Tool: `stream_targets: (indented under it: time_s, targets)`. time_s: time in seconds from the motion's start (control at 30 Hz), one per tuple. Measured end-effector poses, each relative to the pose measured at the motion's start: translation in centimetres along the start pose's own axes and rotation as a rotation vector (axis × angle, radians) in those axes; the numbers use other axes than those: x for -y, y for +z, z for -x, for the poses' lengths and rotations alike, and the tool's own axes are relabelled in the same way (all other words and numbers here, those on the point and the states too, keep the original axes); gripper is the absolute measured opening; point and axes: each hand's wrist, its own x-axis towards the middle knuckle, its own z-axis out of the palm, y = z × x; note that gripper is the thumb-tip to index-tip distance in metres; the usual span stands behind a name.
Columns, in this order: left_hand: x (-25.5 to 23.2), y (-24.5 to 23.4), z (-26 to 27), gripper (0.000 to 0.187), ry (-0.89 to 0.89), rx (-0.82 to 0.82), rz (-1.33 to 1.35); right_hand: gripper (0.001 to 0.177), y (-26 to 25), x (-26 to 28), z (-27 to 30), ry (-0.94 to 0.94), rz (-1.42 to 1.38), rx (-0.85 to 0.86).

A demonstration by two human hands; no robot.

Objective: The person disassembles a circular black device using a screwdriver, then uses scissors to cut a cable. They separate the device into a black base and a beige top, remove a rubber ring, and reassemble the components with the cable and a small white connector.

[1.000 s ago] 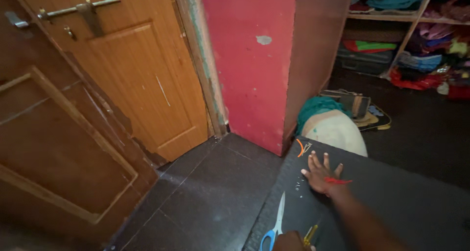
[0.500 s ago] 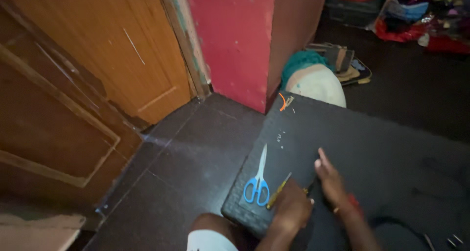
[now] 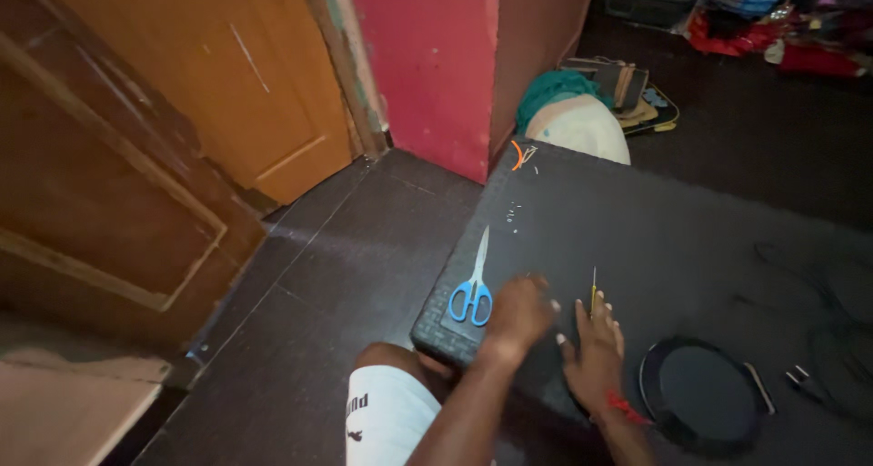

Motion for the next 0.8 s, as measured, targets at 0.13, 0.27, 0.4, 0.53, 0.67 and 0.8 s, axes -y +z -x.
stream_targets:
  time_s: [0.13,0.27,0.4,0.53,0.67,0.8]
  targets:
    - [1.3,-4.8,0.3,0.037,-0.209,-0.291,-0.063,0.080,0.0,0.9,0.3,-0.009,-0.047,-0.098]
    - [2.1,-5.6,0.6,0.047,-0.489,-0.222,-0.285,0.079,-1.8,1.9,0.9,0.002,-0.248,-0.231]
    - [3.2,-4.1,1.3,0.042,-0.485,-0.201,-0.376,0.068,-3.7,3.3,3.0,-0.058,-0.250,-0.285]
    - [4.8,-3.3,1.0,0.041,-0.465,-0.274,-0.349,0.062,-6.0,5.4,6.6,-0.188,-0.236,-0.155]
    - [5.8,-2.4,0.9,0.035,-0.343,-0.351,-0.306,0.055,-9.9,5.6,9.8,-0.222,-0.253,0.148]
    - [5.4,-2.2,1.1,0.037,-0.245,-0.405,-0.160,0.062,-13.5,2.6,10.7,-0.193,-0.183,0.205]
